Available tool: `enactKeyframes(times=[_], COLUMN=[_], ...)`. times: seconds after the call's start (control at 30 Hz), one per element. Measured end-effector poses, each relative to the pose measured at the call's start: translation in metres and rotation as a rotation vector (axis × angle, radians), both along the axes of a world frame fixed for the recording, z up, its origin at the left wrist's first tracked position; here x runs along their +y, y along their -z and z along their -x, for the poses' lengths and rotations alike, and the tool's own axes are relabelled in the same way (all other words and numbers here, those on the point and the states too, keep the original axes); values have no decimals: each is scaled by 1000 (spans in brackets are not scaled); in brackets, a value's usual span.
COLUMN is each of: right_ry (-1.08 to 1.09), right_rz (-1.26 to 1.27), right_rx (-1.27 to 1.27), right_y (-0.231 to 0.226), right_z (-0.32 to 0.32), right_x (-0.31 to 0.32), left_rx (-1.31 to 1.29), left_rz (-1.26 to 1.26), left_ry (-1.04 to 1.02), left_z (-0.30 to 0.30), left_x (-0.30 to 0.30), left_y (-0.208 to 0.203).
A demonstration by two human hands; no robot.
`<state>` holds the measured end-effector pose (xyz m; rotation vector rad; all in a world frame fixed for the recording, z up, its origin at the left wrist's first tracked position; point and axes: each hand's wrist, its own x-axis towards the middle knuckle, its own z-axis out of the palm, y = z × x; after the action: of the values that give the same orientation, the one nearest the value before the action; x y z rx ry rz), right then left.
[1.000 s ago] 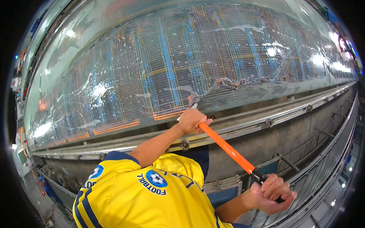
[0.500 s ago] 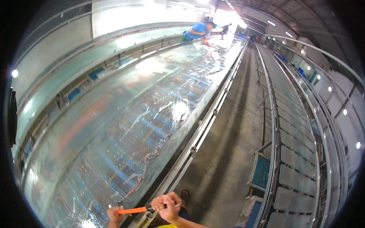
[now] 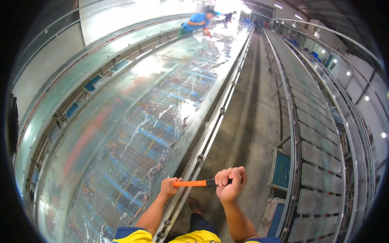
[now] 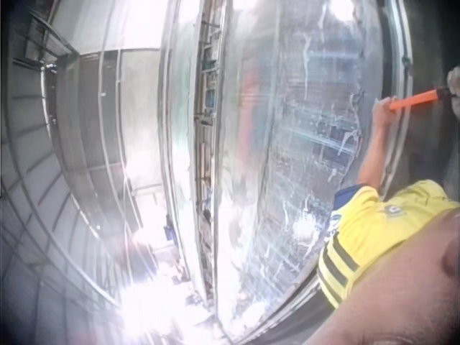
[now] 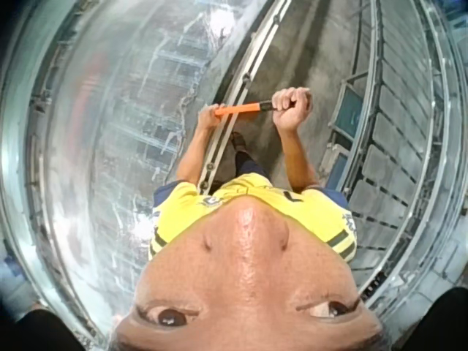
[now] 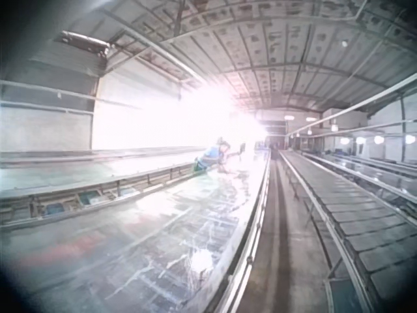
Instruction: The person uses a long-handled scraper to remove debris and residue from the surface of large rectangular tanks filled with water. The person moves along the walkway between the tanks, repeatedly scraping the surface and occasionally pausing to look around.
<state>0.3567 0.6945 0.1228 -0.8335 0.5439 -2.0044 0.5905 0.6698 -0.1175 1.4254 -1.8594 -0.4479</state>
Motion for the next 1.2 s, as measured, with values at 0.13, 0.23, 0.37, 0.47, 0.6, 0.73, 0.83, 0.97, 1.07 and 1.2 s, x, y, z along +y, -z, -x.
enactKeyframes(times=[0.13,0.23,0.37,0.47,0.6,0.73,0.83,0.97,1.07,1.2], right_ry=[-78,-82,-53,-114,-287,-236,-227,-384,-475,-459], right_rz=[-67,-109,-179,-151,-134,-166,-285,-229,-220,-304], right_rx=[37,55,105,147,163,153,10,26,53,-86], right_y=[4,16,-5,-14,-14,-9,4,38,27,34], right_z=[-27,-25,-46,-63,-71,-80,-96,-147,-165,-111], right_x=[-33,-35,-27,-21,-15,15,55,124,148,128], left_rx=[4,23,108,198,168,108,267,-11,-143,-178], left_rz=[-27,29,98,50,-51,-86,135,-73,-118,-223], left_ry=[-125,-92,-191,-223,-255,-233,-249,-327,-448,-432], left_z=[-31,-37,-51,-57,-67,-78,-101,-158,-168,-143], left_x=[9,11,24,48,96,134,187,302,324,302], left_y=[12,-2,5,4,-1,10,18,16,6,-38])
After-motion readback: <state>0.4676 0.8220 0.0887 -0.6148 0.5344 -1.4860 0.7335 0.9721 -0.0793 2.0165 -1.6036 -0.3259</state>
